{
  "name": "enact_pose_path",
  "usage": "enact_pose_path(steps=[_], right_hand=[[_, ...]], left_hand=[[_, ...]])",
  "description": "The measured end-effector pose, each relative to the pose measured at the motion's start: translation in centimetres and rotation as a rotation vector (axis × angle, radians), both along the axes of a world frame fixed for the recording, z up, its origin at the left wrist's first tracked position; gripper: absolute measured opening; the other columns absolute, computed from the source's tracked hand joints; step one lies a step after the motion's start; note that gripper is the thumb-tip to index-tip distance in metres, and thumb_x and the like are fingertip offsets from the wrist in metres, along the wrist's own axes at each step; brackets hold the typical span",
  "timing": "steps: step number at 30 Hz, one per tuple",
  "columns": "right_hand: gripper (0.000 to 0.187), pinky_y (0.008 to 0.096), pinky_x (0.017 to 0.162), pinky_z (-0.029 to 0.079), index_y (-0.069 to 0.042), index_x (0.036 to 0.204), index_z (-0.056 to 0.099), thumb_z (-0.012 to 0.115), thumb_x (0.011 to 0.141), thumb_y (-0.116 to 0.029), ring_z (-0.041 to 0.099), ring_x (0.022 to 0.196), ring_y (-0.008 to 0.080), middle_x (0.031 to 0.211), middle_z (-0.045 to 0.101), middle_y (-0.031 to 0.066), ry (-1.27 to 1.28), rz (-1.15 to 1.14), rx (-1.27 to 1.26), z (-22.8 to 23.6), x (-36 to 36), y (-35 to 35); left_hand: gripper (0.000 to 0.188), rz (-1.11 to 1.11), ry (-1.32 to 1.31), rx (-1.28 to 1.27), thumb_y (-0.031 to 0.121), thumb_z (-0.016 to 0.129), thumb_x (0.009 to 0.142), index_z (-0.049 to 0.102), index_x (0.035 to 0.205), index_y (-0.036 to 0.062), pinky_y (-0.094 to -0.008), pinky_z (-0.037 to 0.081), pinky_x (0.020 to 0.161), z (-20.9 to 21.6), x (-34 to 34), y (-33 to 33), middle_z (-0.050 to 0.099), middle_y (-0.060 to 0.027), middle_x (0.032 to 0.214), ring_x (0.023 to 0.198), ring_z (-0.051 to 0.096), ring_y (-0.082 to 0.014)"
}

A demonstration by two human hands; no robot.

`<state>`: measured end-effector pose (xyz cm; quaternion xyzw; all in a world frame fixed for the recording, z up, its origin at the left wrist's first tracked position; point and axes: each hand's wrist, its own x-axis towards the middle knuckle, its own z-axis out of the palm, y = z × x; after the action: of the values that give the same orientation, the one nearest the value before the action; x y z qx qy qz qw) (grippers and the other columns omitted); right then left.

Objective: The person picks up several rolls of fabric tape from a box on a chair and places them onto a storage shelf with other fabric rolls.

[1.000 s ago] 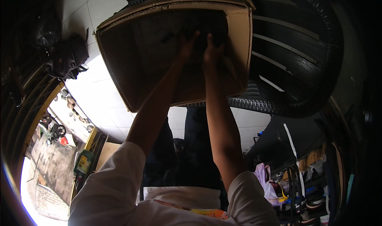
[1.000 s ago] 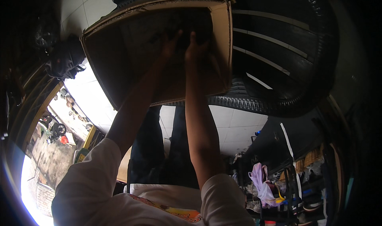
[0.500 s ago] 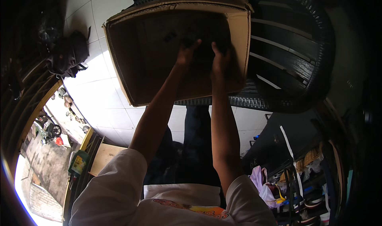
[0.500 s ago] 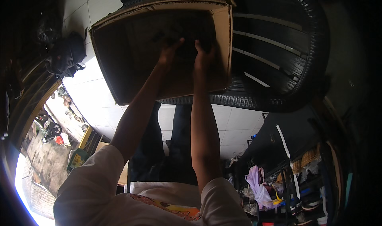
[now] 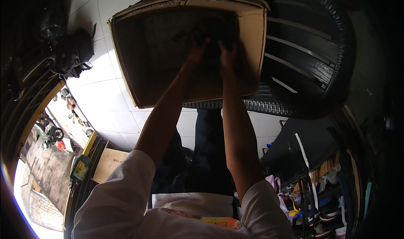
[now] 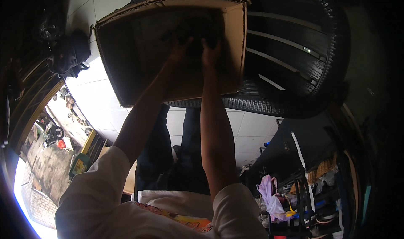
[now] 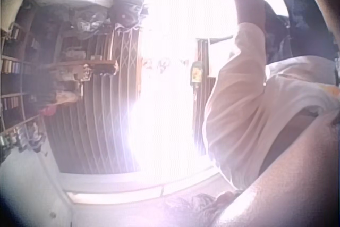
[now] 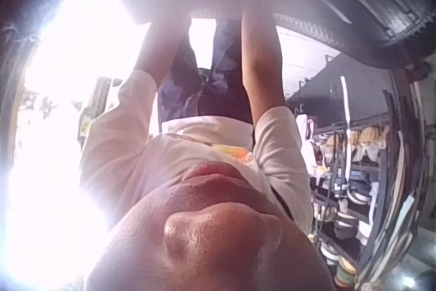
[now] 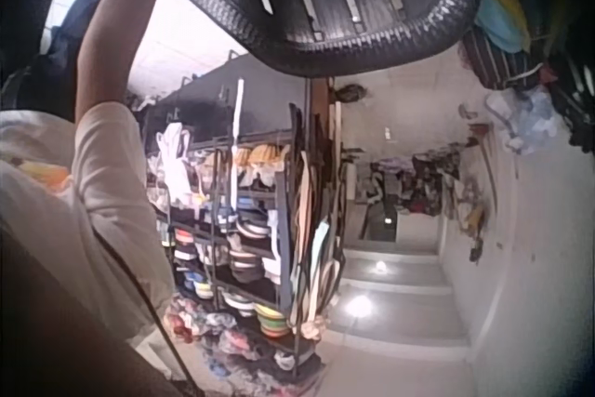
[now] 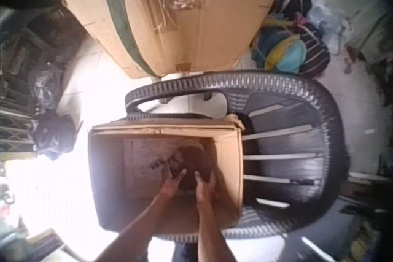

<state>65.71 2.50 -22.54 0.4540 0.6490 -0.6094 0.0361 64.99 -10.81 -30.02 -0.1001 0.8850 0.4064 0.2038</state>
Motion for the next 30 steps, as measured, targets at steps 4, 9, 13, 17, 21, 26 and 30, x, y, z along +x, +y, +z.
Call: enact_pose_path(steps=[4,9,13,17,21,26,30], right_hand=[[0.068,0.0404,0.107,0.033,0.003,0.131,0.046,0.074,0.080,-0.031,0.048,0.121,0.0290,0.129,0.053,0.0181,0.011,-0.084,0.085,-0.8,2.1,2.4],[0.062,0.0413,0.103,0.036,0.001,0.128,0.049,0.072,0.081,-0.033,0.051,0.117,0.0286,0.127,0.053,0.0182,0.055,0.010,0.139,2.3,1.8,1.8],[0.060,0.0404,0.099,0.038,-0.001,0.125,0.049,0.070,0.082,-0.037,0.050,0.115,0.0285,0.121,0.053,0.0177,0.118,-0.021,-0.097,12.7,2.0,3.8],[0.051,0.0356,0.091,0.043,-0.003,0.118,0.054,0.071,0.083,-0.036,0.055,0.103,0.0213,0.108,0.055,0.0116,0.221,-0.044,-0.242,22.5,3.9,3.9],[0.047,0.0305,0.090,0.043,-0.002,0.116,0.056,0.074,0.082,-0.029,0.056,0.099,0.0159,0.105,0.056,0.0082,0.382,-0.085,-0.241,31.7,8.5,3.7],[0.046,0.0281,0.088,0.043,0.003,0.114,0.055,0.072,0.083,-0.026,0.056,0.097,0.0147,0.101,0.059,0.0082,0.560,-0.208,-0.217,44.0,16.4,2.9],[0.045,0.0261,0.084,0.045,0.005,0.117,0.052,0.070,0.086,-0.024,0.057,0.096,0.0126,0.101,0.062,0.0121,0.717,-0.365,-0.085,55.0,28.6,2.7]], left_hand=[[0.090,0.213,-0.215,0.237,0.042,0.066,0.086,0.014,0.147,0.0004,-0.0353,0.016,0.115,3.6,0.2,3.9,0.020,-0.0238,0.149,0.139,0.021,-0.0306],[0.057,0.171,-0.005,0.360,0.030,0.060,0.092,0.039,0.134,-0.0028,-0.0348,0.033,0.105,7.9,-1.3,1.3,0.046,-0.0211,0.133,0.123,0.044,-0.0279],[0.035,0.275,-0.149,0.621,0.022,0.067,0.088,0.056,0.110,-0.0039,-0.0275,0.043,0.087,22.0,-2.9,2.4,0.062,-0.0109,0.104,0.096,0.056,-0.0157],[0.029,0.280,-0.147,0.796,0.016,0.072,0.083,0.059,0.100,-0.0035,-0.0247,0.045,0.079,30.7,-1.2,-0.2,0.063,-0.0062,0.090,0.086,0.057,-0.0094],[0.029,0.214,-0.191,0.866,0.016,0.075,0.081,0.060,0.097,-0.0032,-0.0261,0.047,0.076,40.8,2.2,-0.7,0.063,-0.0056,0.087,0.083,0.059,-0.0111],[0.032,0.036,-0.167,0.945,0.016,0.077,0.078,0.060,0.097,-0.0037,-0.0269,0.048,0.077,51.9,7.7,-0.4,0.064,-0.0073,0.087,0.081,0.061,-0.0129],[0.044,-0.290,-0.183,1.024,0.016,0.078,0.077,0.057,0.109,-0.0046,-0.0313,0.048,0.085,62.2,16.7,2.2,0.064,-0.0108,0.099,0.092,0.061,-0.0175]])
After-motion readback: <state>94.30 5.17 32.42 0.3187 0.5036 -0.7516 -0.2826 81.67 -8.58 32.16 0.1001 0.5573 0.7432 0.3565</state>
